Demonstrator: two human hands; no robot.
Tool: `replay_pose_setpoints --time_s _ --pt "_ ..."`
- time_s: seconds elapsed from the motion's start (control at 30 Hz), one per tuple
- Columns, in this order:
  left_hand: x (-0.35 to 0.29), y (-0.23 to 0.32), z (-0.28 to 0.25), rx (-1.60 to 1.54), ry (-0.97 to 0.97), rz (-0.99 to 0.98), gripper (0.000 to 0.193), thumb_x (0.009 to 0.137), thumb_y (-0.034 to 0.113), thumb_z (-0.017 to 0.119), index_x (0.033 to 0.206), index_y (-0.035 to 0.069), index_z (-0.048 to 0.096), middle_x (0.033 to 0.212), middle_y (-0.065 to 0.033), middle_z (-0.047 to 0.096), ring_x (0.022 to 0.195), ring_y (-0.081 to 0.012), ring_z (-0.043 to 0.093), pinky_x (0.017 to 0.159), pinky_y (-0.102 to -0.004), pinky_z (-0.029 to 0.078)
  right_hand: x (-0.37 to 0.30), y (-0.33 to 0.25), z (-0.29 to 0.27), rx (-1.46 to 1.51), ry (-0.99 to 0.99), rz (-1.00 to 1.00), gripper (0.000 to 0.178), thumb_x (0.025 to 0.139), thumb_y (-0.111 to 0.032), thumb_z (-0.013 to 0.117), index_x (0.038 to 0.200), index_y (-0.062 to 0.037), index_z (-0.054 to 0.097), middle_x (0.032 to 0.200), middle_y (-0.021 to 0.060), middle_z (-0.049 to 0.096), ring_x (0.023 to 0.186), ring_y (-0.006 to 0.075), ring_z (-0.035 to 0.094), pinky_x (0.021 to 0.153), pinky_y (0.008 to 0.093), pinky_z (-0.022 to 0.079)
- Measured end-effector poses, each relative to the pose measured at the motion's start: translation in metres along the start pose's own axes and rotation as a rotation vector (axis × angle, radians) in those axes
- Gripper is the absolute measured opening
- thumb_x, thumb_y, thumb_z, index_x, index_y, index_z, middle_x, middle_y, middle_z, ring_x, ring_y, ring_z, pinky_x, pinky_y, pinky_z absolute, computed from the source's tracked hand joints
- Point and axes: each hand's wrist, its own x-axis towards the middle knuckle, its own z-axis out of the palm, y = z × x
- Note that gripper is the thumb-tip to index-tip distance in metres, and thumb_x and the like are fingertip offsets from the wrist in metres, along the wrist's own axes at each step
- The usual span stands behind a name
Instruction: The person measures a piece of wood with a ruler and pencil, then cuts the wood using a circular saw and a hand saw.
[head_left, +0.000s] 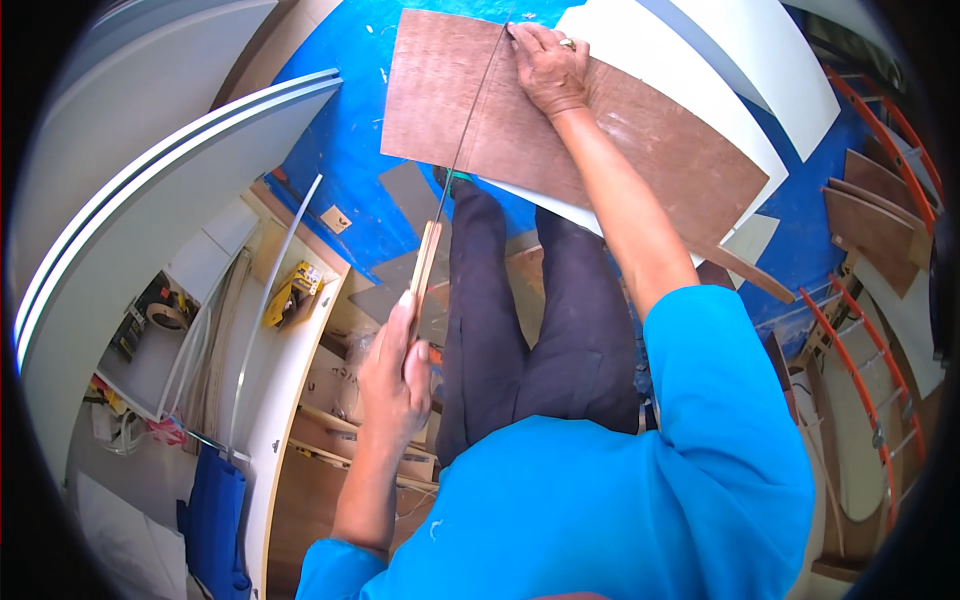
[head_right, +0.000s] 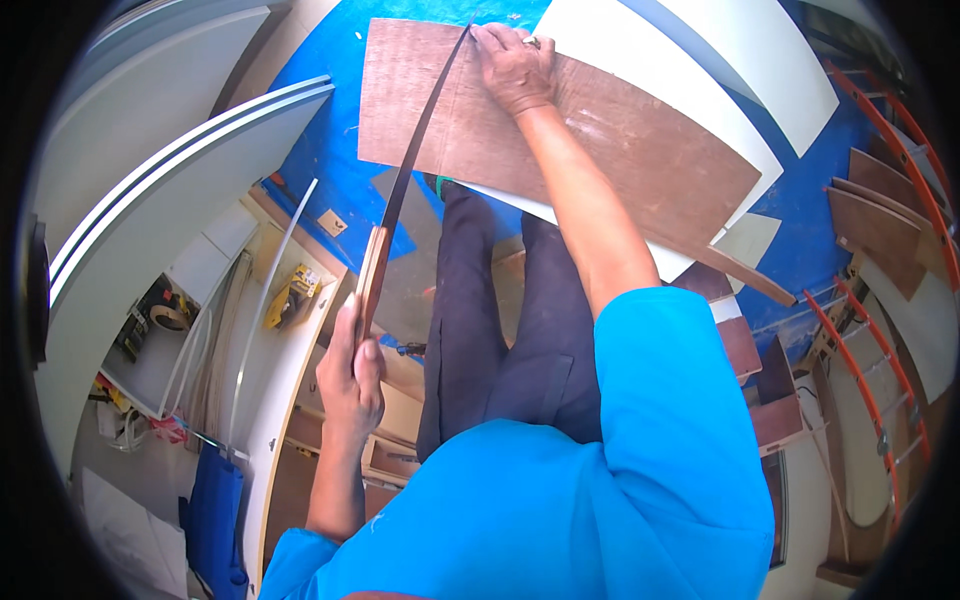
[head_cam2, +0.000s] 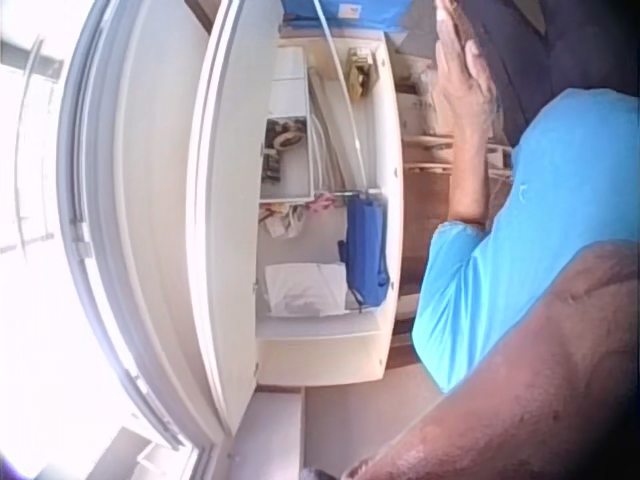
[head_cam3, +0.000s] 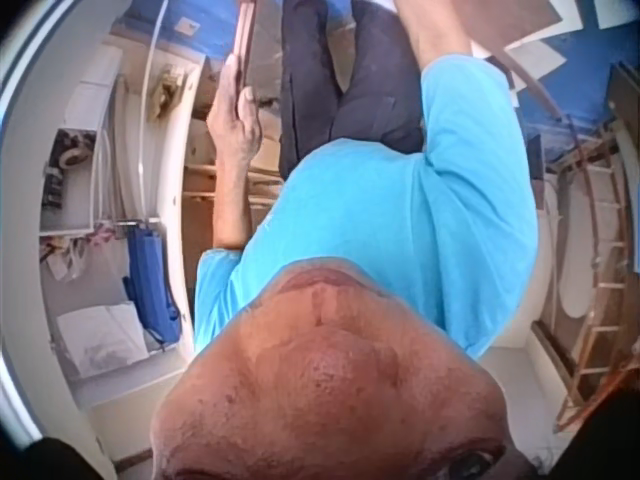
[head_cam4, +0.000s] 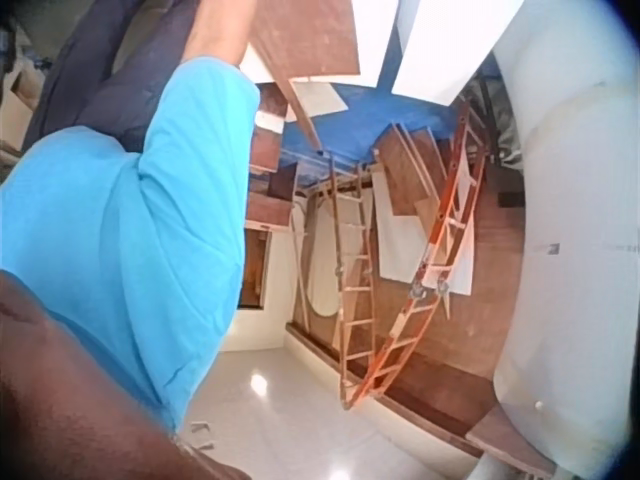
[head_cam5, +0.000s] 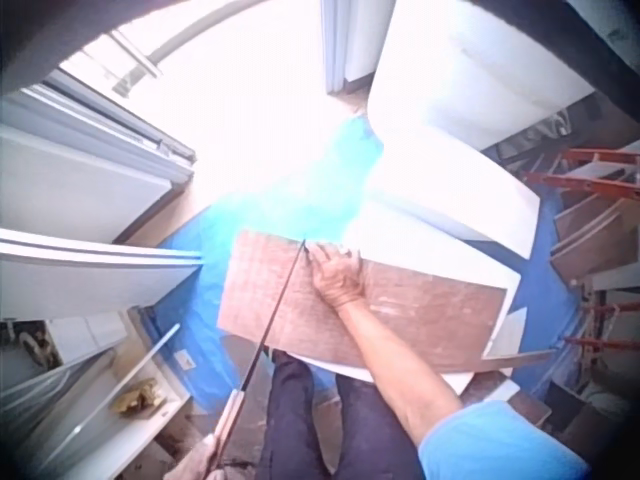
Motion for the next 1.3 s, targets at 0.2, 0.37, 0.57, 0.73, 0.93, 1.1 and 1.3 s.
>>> replay_pose_setpoints --time_s 0.2,0.37,0.57,0.73,0.93,1.1,1.3 --pt "0.105 0.012 0.039 -0.11 0.048 -0.078 0.045 0.107 0.009 0.054 0.151 0.006 0.052 0.135 -0.0226 0.068 0.115 -0.0264 0.071 0.097 -0.0342 0.053 -0.005 -0.002 -0.003 -0.029 -0.009 -0.013 0.031 0.093 -0.026 0.069 0.124 -0.0262 0.072 0.12 -0.005 0.072 0.106 0.0202 0.069 0.095 0.0455 0.039" --pt "0.15 0.016 0.058 -0.015 0.178 0.195 0.047 0.107 0.012 0.056 0.153 0.019 0.053 0.098 -0.0216 0.069 0.088 -0.0356 0.072 0.08 -0.0428 0.055 -0.004 0.002 -0.041 -0.151 -0.149 0.027 0.051 0.092 -0.034 0.071 0.14 -0.0193 0.061 0.147 0.0047 0.057 0.137 0.024 0.052 0.108 0.0553 0.036" --pt "0.148 0.039 0.048 -0.023 0.012 0.087 0.05 0.109 0.015 0.053 0.158 0.016 0.046 0.119 -0.0235 0.068 0.109 -0.0356 0.069 0.095 -0.0423 0.052 -0.046 0.012 -0.119 -0.226 -0.843 0.596 0.156 0.053 -0.06 0.097 0.169 -0.0244 -0.002 0.17 0.0247 -0.018 0.157 0.05 -0.015 0.112 0.0859 0.006" --pt "0.13 0.045 0.041 0.002 0.029 0.049 0.049 0.109 0.014 0.051 0.158 0.013 0.046 0.133 -0.0229 0.067 0.114 -0.032 0.07 0.099 -0.0393 0.051 -0.037 0.004 -0.118 -0.264 -1.025 0.659 0.175 0.044 -0.057 0.101 0.166 -0.0255 -0.02 0.166 0.0223 -0.037 0.152 0.05 -0.033 0.107 0.0899 0.001" --pt "0.029 0.033 0.011 0.111 0.025 0.027 0.054 0.103 0.005 0.056 0.155 0.013 0.048 0.126 -0.0251 0.067 0.108 -0.0374 0.07 0.091 -0.0416 0.054 -0.045 0.011 -0.116 -0.228 -0.982 0.65 0.175 0.043 -0.056 0.102 0.166 -0.0253 -0.019 0.166 0.0231 -0.037 0.151 0.0509 -0.035 0.107 0.0897 -0.001" --pt "0.051 0.031 0.018 0.036 0.007 -0.009 0.051 0.104 0.004 0.053 0.154 0.009 0.049 0.14 -0.0262 0.064 0.117 -0.0379 0.07 0.096 -0.0404 0.054 -0.045 0.015 -0.117 -0.244 -1.0 0.651 0.175 0.044 -0.056 0.102 0.166 -0.0237 -0.019 0.165 0.0255 -0.037 0.15 0.0522 -0.034 0.107 0.0896 -0.001" --pt "0.209 0.032 0.065 0.092 0.118 0.094 0.049 0.106 0.02 0.053 0.154 0.021 0.05 0.108 -0.0301 0.071 0.101 -0.0444 0.072 0.084 -0.0469 0.056 -0.024 -0.01 -0.116 -0.246 -1.043 0.628 0.176 0.043 -0.056 0.102 0.167 -0.0234 -0.018 0.166 0.0261 -0.036 0.151 0.0523 -0.033 0.107 0.0897 0.0"
